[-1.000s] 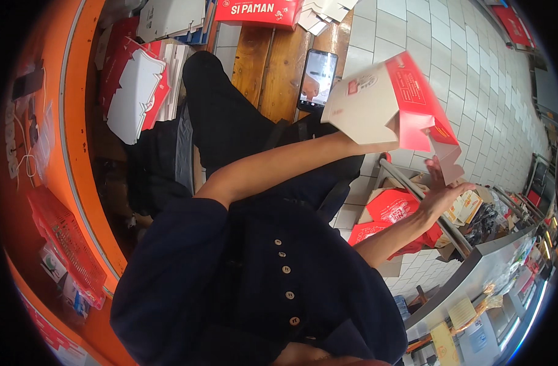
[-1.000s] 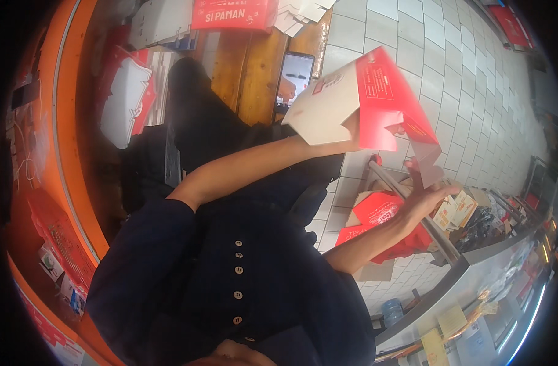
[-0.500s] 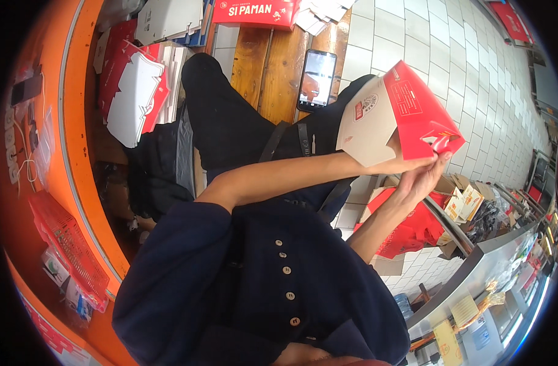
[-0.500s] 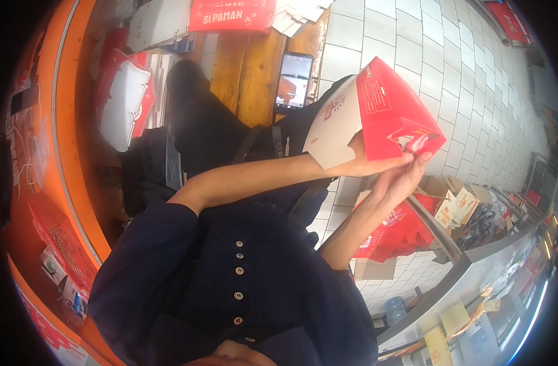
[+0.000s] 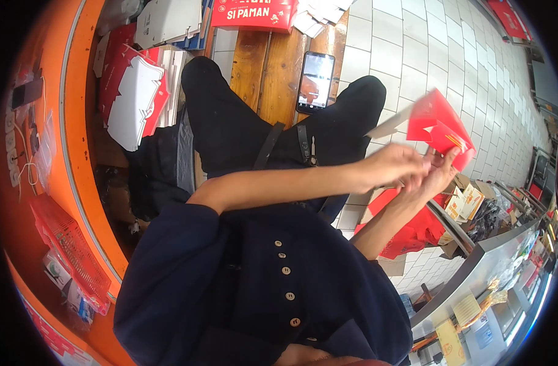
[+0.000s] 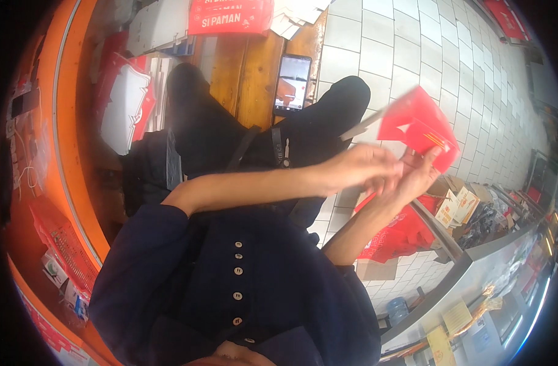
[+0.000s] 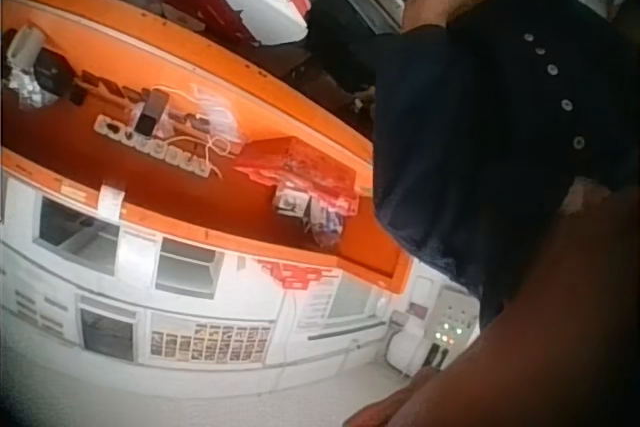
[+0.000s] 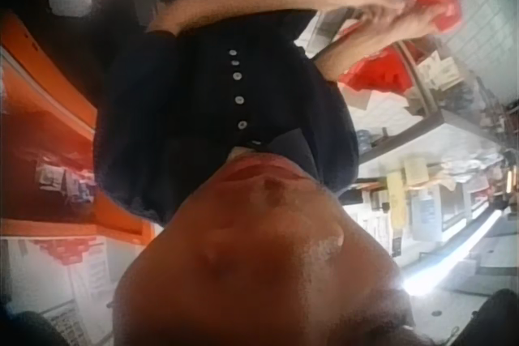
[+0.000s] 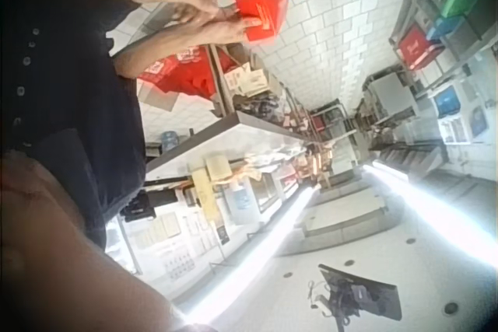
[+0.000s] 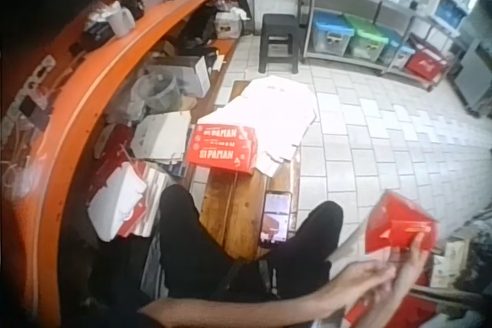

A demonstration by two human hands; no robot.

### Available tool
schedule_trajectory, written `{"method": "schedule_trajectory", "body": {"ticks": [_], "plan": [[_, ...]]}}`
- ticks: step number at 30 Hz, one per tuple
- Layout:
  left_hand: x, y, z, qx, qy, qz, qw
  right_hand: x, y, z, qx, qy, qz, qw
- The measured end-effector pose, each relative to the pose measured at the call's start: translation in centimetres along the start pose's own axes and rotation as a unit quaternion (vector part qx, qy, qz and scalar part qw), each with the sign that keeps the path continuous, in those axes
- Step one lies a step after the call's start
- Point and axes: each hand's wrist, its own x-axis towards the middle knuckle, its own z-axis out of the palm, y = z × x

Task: The person assembles cardboard food boxes by hand, folding the flaps of flat red and white cardboard sheets into shape and stacking them on a bench.

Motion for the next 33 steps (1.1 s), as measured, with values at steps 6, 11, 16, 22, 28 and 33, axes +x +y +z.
{"method": "schedule_trajectory", "body": {"ticks": [6, 11, 16, 22, 28, 33], "plan": [[-2.7, 6.0, 0.9, 0.426, -0.016, 0.385, 0.818, 1.5, -2.6, -2.7, 0.036, 0.007, 0.042, 0.998], [0.0, 5.2, 0.3, 0.598, -0.087, 0.514, 0.609, -3.8, -4.7, 0.9, -0.084, 0.004, 0.0, 0.996], [0.7, 4.9, 0.6, 0.691, 0.006, 0.548, 0.472, -3.0, -3.7, -0.4, 0.015, -0.058, 0.01, 0.998], [-0.5, 7.8, 0.7, 0.592, -0.139, 0.515, 0.605, -6.2, -3.8, 2.0, 0.182, -0.059, 0.149, 0.97], [-0.7, 7.7, 0.5, 0.683, -0.036, 0.538, 0.493, -6.3, -3.6, 2.5, 0.154, -0.063, 0.13, 0.977], [-0.1, 8.5, 0.0, 0.651, 0.037, 0.51, 0.562, -5.4, -4.1, 2.4, 0.133, -0.075, 0.118, 0.981]]}}
